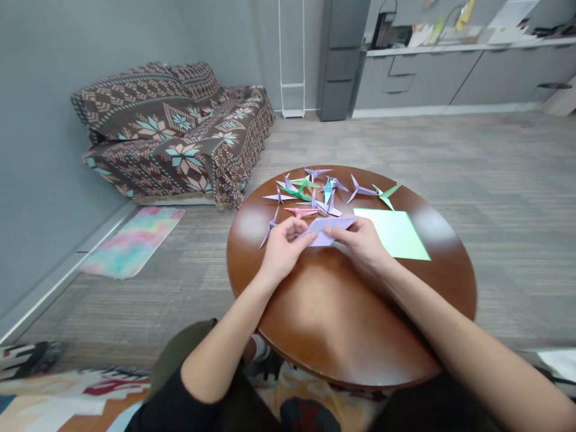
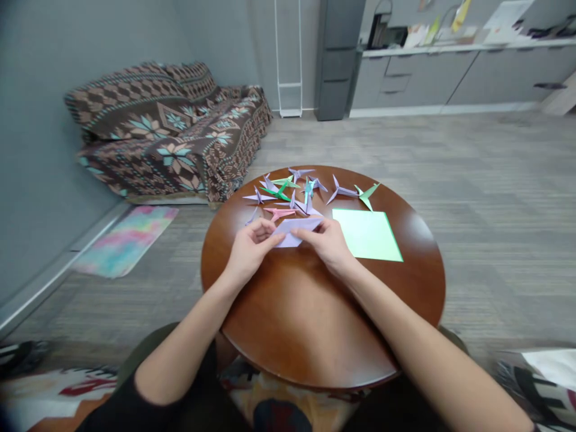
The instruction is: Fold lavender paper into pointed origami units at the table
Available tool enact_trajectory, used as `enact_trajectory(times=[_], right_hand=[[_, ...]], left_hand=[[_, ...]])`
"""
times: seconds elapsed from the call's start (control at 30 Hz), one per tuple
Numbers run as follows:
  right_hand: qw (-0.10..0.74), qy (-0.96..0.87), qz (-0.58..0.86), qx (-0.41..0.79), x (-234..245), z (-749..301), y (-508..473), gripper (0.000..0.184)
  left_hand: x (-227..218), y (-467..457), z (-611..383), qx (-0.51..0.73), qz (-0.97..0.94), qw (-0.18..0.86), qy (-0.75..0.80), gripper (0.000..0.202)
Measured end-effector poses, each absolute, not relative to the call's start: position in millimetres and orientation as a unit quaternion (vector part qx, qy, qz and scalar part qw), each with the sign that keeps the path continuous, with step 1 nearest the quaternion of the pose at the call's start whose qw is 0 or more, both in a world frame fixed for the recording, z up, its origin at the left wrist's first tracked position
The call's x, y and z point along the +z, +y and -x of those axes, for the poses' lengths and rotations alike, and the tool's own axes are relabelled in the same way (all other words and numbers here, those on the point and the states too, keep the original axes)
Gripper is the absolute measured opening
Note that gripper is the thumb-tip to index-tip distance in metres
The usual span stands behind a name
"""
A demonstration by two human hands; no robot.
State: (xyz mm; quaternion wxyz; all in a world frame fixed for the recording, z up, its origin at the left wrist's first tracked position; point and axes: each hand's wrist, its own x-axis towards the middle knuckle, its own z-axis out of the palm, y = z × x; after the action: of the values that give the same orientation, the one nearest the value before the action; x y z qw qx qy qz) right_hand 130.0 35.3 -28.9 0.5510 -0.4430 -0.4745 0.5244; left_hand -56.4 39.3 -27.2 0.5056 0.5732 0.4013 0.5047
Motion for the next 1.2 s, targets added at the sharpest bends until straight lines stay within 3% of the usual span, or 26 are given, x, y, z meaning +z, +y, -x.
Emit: enact_trajectory(times=[0.2,0.4,0.7,1.0,1.2], right_hand=[[0.458,-0.537,0.453,0.545,-29.4,-130.9,34.6,0.033],[0.406,-0.583,0.435,0.554,-29.8,-123.5,27.6,0.039],[0.391,-0.592,0.426,0.562,-23.4,-124.7,25.7,0.044],[0.38,-0.602,0.43,0.555,-22.9,-125.3,26.2,0.043],[0.464,-0.514,0.429,0.58,-23.9,-123.8,27.0,0.04]], left_hand=[[-30.4,46.1,60.0,0.626,-0.468,0.494,0.38,0.041],[-26.0,38.8,55.6,0.557,-0.523,0.518,0.384,0.031],[-28.7,41.5,54.0,0.605,-0.462,0.52,0.387,0.023],[-28.7,43.7,54.5,0.649,-0.404,0.517,0.385,0.03],[-26.2,36.7,53.4,0.517,-0.483,0.61,0.359,0.039]])
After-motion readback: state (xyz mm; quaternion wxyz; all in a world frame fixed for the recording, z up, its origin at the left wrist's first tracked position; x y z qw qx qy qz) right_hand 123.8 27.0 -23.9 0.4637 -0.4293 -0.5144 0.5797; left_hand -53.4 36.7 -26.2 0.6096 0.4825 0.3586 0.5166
